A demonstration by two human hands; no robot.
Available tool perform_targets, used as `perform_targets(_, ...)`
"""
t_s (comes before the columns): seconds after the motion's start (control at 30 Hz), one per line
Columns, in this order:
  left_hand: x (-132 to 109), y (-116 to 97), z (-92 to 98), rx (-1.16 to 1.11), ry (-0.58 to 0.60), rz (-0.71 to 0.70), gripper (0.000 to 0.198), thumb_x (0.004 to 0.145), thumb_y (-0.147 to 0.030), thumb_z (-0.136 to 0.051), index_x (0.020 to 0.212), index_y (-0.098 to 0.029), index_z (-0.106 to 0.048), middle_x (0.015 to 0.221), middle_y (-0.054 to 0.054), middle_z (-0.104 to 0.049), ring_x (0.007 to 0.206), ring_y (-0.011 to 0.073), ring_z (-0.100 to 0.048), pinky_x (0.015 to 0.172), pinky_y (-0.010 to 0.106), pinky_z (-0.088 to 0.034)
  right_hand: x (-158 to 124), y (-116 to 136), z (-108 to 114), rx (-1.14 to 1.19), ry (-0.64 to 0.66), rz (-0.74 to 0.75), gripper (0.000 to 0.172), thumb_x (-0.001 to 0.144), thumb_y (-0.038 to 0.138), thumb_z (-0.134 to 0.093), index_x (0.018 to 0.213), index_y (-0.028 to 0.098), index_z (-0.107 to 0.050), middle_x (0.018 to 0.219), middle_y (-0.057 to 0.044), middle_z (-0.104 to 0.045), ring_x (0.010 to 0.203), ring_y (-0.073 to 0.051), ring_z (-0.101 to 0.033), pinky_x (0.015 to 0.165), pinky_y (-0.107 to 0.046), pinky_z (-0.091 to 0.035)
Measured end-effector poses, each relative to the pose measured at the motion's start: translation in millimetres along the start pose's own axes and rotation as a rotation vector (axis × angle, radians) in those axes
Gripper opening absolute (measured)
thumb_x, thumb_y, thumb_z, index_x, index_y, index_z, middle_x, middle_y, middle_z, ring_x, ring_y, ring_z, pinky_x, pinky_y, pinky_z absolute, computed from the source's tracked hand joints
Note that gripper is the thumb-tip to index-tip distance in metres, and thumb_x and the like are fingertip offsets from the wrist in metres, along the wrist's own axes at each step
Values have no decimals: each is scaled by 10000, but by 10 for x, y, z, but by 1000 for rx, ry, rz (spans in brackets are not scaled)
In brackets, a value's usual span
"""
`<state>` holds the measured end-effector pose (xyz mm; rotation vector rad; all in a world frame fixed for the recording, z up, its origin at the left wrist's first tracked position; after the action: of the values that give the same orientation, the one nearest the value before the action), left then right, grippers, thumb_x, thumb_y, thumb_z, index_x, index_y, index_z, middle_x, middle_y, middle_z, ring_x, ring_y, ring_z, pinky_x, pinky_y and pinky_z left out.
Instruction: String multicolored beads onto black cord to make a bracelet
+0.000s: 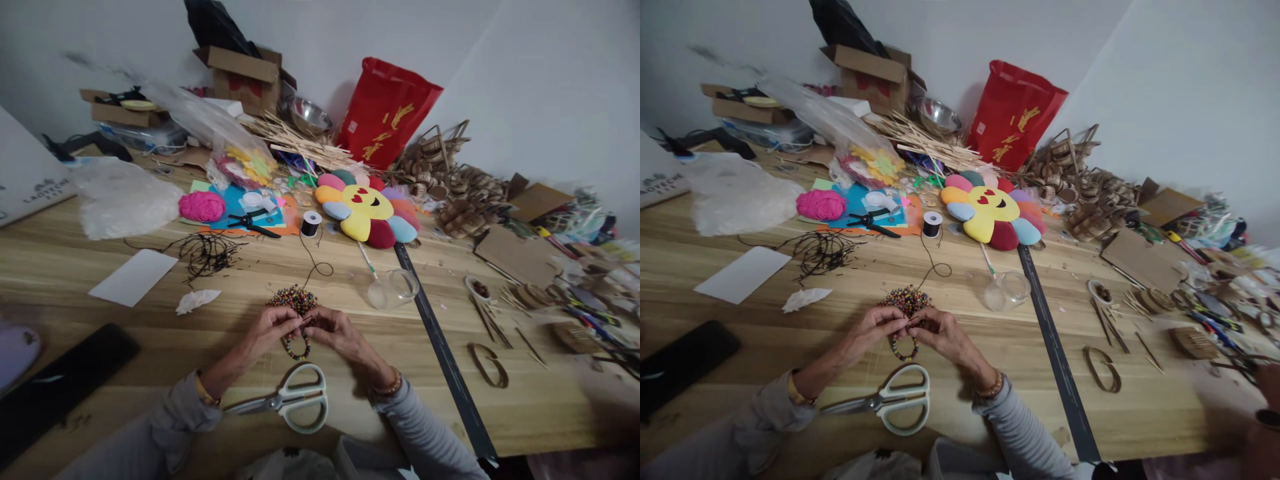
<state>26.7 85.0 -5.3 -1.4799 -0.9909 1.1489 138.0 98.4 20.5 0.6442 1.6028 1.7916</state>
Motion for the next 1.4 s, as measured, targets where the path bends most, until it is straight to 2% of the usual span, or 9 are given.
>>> perform_targets(0.13, -5, -16, -9, 39, 5, -5, 301, 729, -419, -657, 635, -139, -599, 559, -21, -568, 548, 110, -498, 553, 227, -377, 15, 193, 143, -163, -151, 158, 278, 869, 360, -615, 1083, 184, -621, 1054, -83, -601, 768, -136, -548, 646, -247, -458)
perform_targets(0.3, 8, 19, -44, 51, 33, -4, 326, 713, -433, -669, 605, -144, -564, 514, -37, -520, 492, 93, -451, 507, 218, -335, 4, 504, 12, -367, -78, 418, 262, 937, 216, -472, 1180, 203, -570, 1235, -128, -539, 1156, -215, -500, 930, -364, -445)
perform_targets(0.53, -14, -38, -13, 26, -1, -8, 328, 710, -448, -667, 627, -139, -592, 547, -30, -527, 533, 103, -466, 529, 218, -368, -10, 324, 28, -406, -72, 292, 150, 873, 268, -585, 974, 158, -594, 828, -43, -602, 681, -124, -552, 593, -225, -448)
perform_targets(0.73, -7, -21, -29, 12, 7, -16, 350, 697, -467, -678, 624, -139, -582, 534, -36, -523, 514, 93, -457, 516, 211, -373, -1, 299, 14, -424, -71, 319, 204, 933, 311, -524, 829, 165, -622, 766, -40, -612, 715, -139, -566, 676, -250, -465)
perform_targets(0.9, 23, 42, -44, 32, 48, -20, 363, 699, -480, -682, 639, -134, -590, 519, -40, -514, 491, 86, -445, 496, 205, -357, -52, 450, -29, -542, -46, 388, 153, 961, 258, -471, 918, 177, -593, 1099, -113, -567, 1040, -182, -567, 884, -305, -477)
perform_targets(1.03, 14, 87, -108, 96, 165, -4, 338, 727, -450, -674, 662, -122, -620, 509, -29, -531, 484, 86, -446, 481, 201, -330, -82, 502, -134, -577, 90, 382, 124, 970, 220, -443, 935, 180, -556, 1304, -133, -492, 1179, -186, -522, 947, -314, -457)
perform_targets(1.17, -21, 85, -156, 120, 252, 19, 337, 742, -441, -663, 661, -115, -633, 535, -12, -561, 505, 90, -463, 501, 205, -342, -96, 482, -205, -548, 187, 356, 88, 966, 188, -444, 942, 180, -528, 1177, -118, -572, 1052, -169, -580, 895, -303, -474)
perform_targets(1.3, -10, 71, -115, 118, 214, 28, 321, 739, -435, -671, 717, -115, -662, 566, -4, -592, 538, 105, -499, 526, 209, -378, -91, 453, -149, -614, 116, 305, 83, 964, 192, -444, 970, 176, -525, 913, -64, -592, 823, -152, -572, 782, -271, -473)
perform_targets(1.4, 14, 66, -81, 96, 177, 5, 302, 742, -425, -672, 743, -122, -682, 597, 1, -609, 568, 116, -521, 548, 214, -401, -96, 462, -103, -605, 69, 291, 95, 968, 205, -430, 965, 178, -522, 880, -52, -575, 797, -149, -547, 749, -260, -455)
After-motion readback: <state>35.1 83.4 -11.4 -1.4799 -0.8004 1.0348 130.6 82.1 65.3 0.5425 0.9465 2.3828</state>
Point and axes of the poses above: each hand's wrist, its own x-axis towards the middle knuckle, its own z-axis out of the back of the hand, y = z × x, the point moved 9 cm from there along x, towards the middle knuckle
